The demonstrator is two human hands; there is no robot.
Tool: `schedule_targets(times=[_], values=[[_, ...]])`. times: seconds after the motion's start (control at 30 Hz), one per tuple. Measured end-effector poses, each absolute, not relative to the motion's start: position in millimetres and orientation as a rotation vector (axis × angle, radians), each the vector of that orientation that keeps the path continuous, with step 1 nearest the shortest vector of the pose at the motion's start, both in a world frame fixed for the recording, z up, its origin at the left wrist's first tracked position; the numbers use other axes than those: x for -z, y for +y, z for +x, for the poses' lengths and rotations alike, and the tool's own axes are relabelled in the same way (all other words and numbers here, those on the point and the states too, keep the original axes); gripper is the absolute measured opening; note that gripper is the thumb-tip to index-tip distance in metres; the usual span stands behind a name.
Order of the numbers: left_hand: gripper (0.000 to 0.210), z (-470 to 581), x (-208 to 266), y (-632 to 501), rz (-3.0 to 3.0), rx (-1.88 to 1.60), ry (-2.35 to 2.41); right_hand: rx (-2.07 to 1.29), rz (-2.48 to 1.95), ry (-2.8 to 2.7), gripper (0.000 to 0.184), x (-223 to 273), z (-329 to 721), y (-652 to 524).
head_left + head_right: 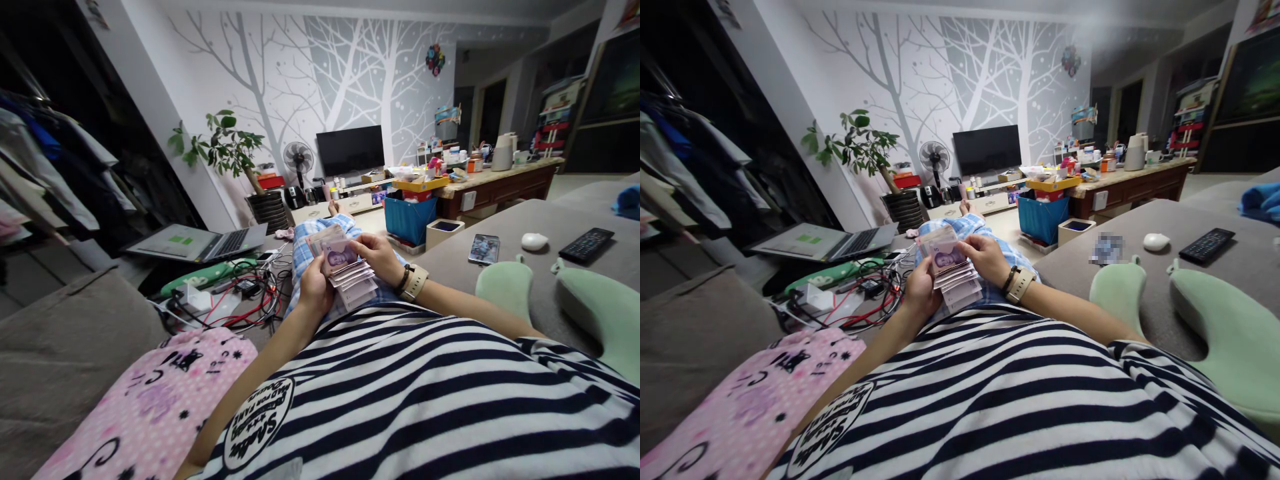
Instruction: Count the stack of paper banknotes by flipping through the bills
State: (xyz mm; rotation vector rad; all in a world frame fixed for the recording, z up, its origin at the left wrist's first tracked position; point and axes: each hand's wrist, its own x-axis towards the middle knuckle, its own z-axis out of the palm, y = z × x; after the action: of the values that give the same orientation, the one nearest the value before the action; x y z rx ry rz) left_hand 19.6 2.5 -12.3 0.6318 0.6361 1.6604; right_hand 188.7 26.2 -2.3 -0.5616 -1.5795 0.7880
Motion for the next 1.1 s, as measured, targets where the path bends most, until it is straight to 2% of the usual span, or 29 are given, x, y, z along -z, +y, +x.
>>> schedule_targets(times=[0.37,0.8,0.97,1.1], values=[[0.026,11.3,21.7,16.2,0.685,-1.651,0.594,-0.869,-0.578,-1.556,0.077,-4.4,187.1,18.3],[0.016,13.4,15.9,7.8,0.722,-1.627,0.625,-0.831,-0.547,-1.583,0.081,-1.8,189.7,19.5],[0.033,12.7,16.0,7.0,0.685,-1.606,0.595,-0.846,-0.526,-1.636,0.089,0.3,190.2,18.4],[0.042,10.0,19.9,8.6,0.699,-1.597,0.591,-0.828,-0.598,-1.557,0.083,2.0,189.8,24.5]])
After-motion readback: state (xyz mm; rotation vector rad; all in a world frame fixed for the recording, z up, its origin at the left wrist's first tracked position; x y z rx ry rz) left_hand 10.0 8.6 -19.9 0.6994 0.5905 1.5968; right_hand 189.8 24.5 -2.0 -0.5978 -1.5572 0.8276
